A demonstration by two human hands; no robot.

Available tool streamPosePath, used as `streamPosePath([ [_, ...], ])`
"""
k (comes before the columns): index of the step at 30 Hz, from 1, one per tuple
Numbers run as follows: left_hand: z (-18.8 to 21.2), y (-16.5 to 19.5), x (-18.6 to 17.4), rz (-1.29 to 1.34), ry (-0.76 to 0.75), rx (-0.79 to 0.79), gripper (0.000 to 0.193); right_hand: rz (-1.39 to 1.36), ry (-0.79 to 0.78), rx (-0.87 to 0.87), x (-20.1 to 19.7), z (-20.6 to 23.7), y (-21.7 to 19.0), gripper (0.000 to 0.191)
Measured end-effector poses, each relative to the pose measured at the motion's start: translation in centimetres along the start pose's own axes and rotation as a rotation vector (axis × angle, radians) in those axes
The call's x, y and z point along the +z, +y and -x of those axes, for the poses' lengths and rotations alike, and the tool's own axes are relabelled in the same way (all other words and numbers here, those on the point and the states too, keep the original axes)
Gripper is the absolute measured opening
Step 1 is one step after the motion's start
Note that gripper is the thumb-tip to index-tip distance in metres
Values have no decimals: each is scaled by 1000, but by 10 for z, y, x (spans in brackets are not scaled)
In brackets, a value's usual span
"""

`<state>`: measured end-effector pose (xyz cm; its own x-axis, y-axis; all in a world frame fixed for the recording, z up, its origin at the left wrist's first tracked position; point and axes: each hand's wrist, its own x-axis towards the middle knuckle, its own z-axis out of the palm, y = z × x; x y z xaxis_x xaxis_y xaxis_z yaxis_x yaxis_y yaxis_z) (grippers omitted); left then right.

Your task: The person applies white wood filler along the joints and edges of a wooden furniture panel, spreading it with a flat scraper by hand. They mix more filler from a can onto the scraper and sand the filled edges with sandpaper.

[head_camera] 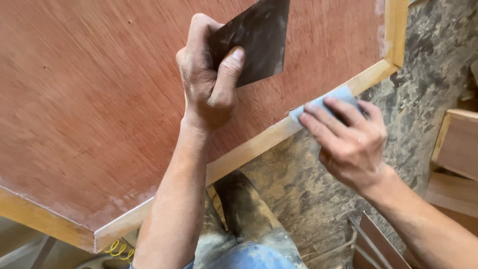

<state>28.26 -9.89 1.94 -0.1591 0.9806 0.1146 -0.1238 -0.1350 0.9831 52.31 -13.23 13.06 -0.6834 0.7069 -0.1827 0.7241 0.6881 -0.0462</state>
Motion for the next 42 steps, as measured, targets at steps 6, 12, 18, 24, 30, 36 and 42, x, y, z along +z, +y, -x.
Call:
streamPosePath([
  [6, 0, -4, 4, -43, -5, 44, 12, -6, -12, -53, 10, 8, -3, 34],
  [12, -1, -8, 6, -32, 27, 75, 12, 8, 79, -24, 16, 8, -25, 36],
  [18, -3, -5, 7, 7, 39, 44, 11, -113, 51, -33, 4, -4, -58, 30],
  [24, -6, -2, 6, 132, 60, 205, 21, -85, 150, -11, 25, -5, -83, 20],
  [30, -10, 0, 5, 142, 51, 50, 16, -85, 130, -31, 35, 14, -85, 14],
  [36, -9, -6, 4, 185, 50, 191, 22, -131, 88, -32, 1, -17, -93, 15],
  [42, -2, -1, -7, 129, 17, -30, 23, -94, 123, -24, 21, -15, -135, 15],
])
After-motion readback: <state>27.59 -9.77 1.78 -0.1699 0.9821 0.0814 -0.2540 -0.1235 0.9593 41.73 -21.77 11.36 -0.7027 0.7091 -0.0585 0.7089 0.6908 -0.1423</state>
